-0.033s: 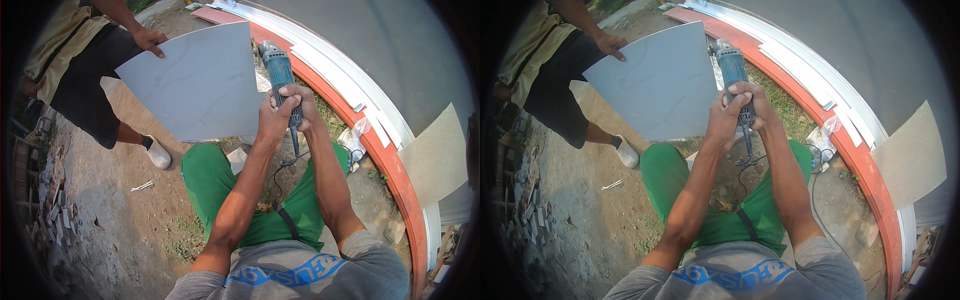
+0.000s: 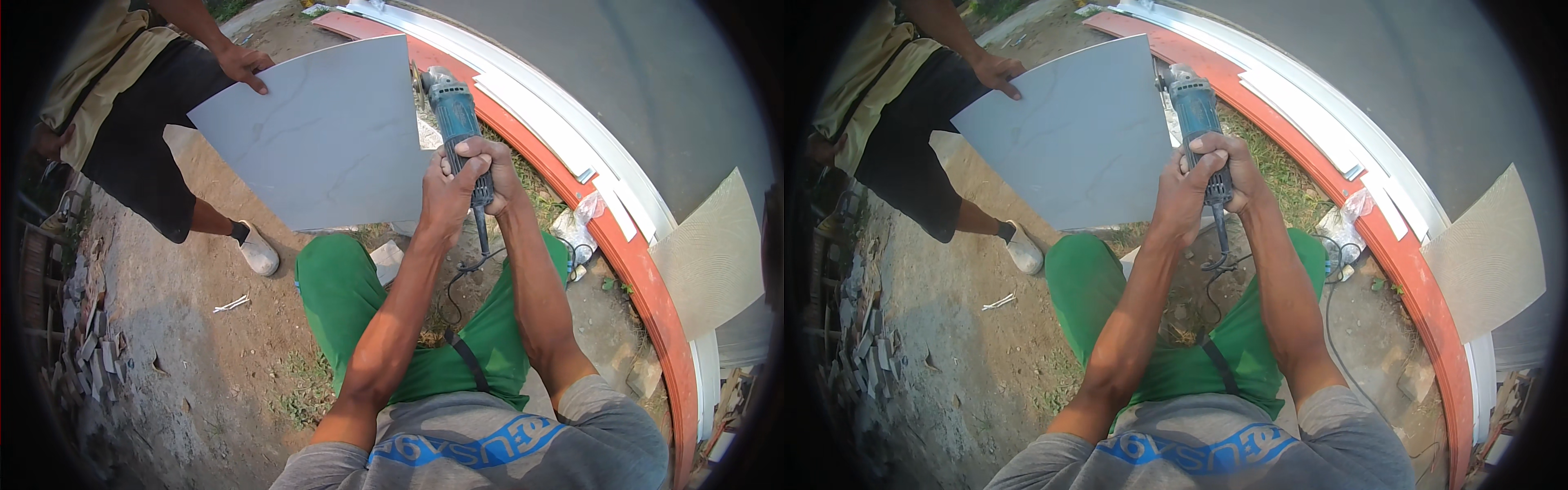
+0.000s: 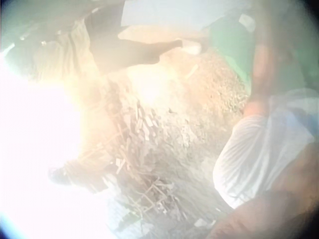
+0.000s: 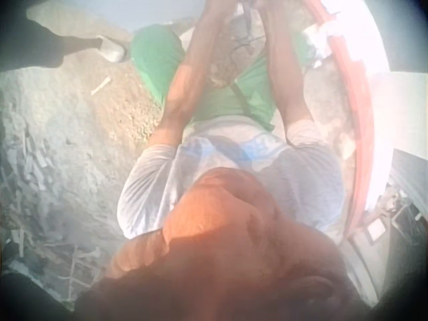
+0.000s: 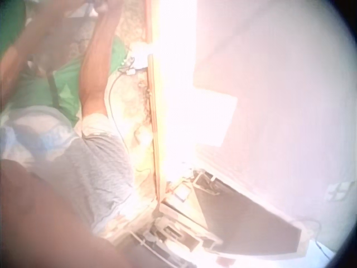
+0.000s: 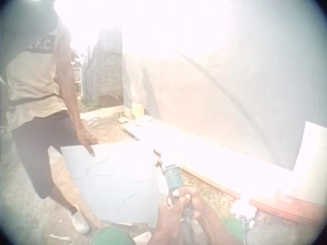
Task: The person uses an angle grinder to cut a straight line into a porcelain tile and then grinds the edge of the resulting piece while holding it.
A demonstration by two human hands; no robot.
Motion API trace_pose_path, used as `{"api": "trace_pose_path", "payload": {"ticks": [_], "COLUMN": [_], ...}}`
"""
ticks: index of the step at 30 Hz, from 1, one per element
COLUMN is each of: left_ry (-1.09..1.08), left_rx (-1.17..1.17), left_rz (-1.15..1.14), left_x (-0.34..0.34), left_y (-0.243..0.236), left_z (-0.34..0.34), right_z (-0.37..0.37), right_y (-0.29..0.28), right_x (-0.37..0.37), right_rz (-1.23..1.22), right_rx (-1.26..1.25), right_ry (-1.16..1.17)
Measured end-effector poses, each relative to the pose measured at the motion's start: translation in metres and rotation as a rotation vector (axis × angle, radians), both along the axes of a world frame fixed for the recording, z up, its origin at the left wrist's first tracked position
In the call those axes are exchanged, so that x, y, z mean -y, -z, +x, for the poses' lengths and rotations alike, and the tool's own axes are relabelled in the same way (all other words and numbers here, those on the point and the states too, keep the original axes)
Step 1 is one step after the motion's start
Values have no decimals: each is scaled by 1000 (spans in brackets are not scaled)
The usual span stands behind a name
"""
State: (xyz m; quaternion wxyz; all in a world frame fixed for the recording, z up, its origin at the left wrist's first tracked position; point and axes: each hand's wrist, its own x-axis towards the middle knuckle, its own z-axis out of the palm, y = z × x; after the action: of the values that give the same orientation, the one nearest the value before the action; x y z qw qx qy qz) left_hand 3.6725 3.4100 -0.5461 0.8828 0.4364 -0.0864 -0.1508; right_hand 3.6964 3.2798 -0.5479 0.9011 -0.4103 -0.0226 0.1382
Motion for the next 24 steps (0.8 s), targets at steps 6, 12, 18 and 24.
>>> {"api": "trace_pose_path", "payload": {"ticks": [6, 12, 18, 24], "left_ry": [-8, 2, -13, -17], "left_rx": [-15, 17, 5, 11], "left_rz": [18, -6, 10, 19], "left_x": [-3, -2, -6, -8], "left_y": [1, -5, -7, -8], "left_z": [4, 6, 9, 10], "right_z": [2, 4, 10, 7], "right_y": [-3, -9, -11, -15], "right_x": [-4, -4, -9, -14], "right_rz": [-8, -24, 24, 36], "right_rx": [2, 20, 33, 18], "right_ry": [-8, 3, -7, -4]}}
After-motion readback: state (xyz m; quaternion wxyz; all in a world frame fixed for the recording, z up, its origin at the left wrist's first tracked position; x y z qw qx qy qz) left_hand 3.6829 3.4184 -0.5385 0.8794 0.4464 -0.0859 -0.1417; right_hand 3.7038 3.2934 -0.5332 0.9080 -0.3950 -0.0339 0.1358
